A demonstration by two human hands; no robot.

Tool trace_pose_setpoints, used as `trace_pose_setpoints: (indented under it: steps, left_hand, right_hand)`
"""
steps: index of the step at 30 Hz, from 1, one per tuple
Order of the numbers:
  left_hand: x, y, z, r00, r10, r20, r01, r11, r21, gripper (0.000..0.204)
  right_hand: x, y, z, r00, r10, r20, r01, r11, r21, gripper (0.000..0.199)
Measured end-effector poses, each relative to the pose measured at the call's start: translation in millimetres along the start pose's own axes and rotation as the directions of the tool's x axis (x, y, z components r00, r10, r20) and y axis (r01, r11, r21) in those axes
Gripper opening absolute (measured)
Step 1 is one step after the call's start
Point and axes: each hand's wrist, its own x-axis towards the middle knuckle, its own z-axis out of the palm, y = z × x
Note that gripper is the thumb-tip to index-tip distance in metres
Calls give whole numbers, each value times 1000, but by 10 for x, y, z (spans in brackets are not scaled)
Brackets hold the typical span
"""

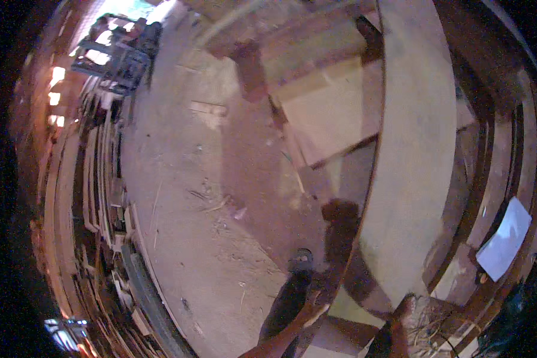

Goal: The person operates a forklift to move a stack of wooden planks, then walks through a workshop to pick up and inspect several planks. They measure one plank with a tape measure and mark it with a pen.

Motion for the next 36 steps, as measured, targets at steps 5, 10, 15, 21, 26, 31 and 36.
trace_pose_setpoints:
  steps: [5,10,15,21,26,31,36]
  left_hand:
    - [510,1102,278,985,161,67,-163,986,32,44]
    - [386,1784,635,880,475,-1,-469,869,160,31]
    - [421,1007,451,917,398,8,-397,916,-51,38]
    - [-247,-530,250,999,49,-13,-49,998,41,46]
    - [-689,-1571,-120,959,-162,231,177,983,-42,46]
    - [-742,-2037,-190,934,-64,352,165,950,-265,56]
    - [-848,-702,-623,967,214,141,-240,948,210,69]
  right_hand:
    - [630,-1117,1181,992,-123,-37,119,987,-108,90]
    - [966,-1064,984,928,-248,-276,175,949,-262,89]
    - [764,-664,830,958,-218,-185,171,956,-239,81]
    - [-411,375,573,917,153,-368,-82,976,202,71]
    - [-1032,1643,-684,944,264,-199,-234,959,160,64]
    - [-1189,1212,41,930,187,-315,-197,980,-2,58]
    - [-901,1302,-599,873,197,-447,-236,971,-32,62]
